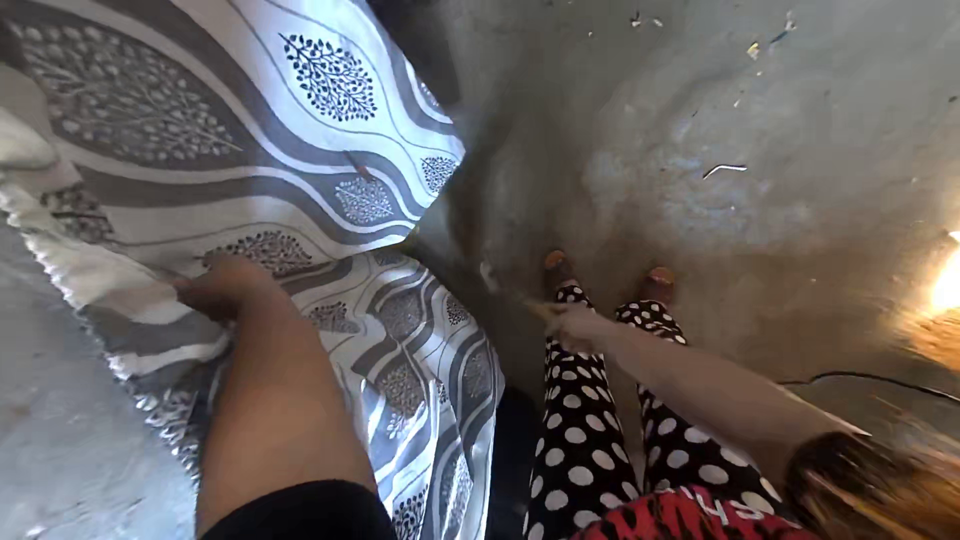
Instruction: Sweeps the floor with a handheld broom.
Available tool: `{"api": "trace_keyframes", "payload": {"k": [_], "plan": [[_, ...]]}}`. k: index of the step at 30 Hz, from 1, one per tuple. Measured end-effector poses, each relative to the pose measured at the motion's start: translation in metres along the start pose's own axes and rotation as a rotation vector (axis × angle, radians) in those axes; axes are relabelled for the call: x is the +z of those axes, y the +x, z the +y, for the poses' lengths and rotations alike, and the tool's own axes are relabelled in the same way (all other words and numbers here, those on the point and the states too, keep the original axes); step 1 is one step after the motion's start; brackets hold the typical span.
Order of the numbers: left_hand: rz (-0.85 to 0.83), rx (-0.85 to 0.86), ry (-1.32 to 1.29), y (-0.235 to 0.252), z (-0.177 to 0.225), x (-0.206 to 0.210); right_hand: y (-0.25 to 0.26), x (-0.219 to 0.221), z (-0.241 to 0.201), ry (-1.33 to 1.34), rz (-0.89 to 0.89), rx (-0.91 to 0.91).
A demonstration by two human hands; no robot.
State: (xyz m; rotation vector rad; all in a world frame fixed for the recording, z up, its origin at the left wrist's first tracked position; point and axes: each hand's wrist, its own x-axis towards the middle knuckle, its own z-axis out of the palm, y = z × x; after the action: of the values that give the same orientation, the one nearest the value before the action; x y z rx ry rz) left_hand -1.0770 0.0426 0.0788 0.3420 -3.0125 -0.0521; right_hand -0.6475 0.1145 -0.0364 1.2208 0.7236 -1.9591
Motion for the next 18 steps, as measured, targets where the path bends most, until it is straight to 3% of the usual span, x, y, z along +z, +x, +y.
{"api": "trace_keyframes", "payload": {"k": [4,8,12,14,16,18], "plan": [[-0.038,-0.012,-0.082,-0.011,-0.009,-0.010,0.046,0.035,-0.041,-0.317,-0.066,0.022],[-0.050,0.001,-0.021,-0.027,-0.017,-0.018,0.104,-0.026,-0.090,-0.168,0.198,-0.163],[-0.005,-0.002,0.040,-0.024,-0.026,-0.005,0.063,-0.146,-0.136,0.219,0.347,-0.210],[-0.002,0.046,0.046,-0.029,-0.026,0.010,0.033,-0.181,-0.137,0.348,0.427,-0.246],[-0.019,0.127,-0.063,-0.048,-0.021,0.029,-0.002,-0.170,-0.129,0.276,0.555,-0.281],[-0.163,0.221,-0.143,-0.083,-0.013,0.047,-0.028,-0.132,-0.115,0.239,0.613,-0.301]]}}
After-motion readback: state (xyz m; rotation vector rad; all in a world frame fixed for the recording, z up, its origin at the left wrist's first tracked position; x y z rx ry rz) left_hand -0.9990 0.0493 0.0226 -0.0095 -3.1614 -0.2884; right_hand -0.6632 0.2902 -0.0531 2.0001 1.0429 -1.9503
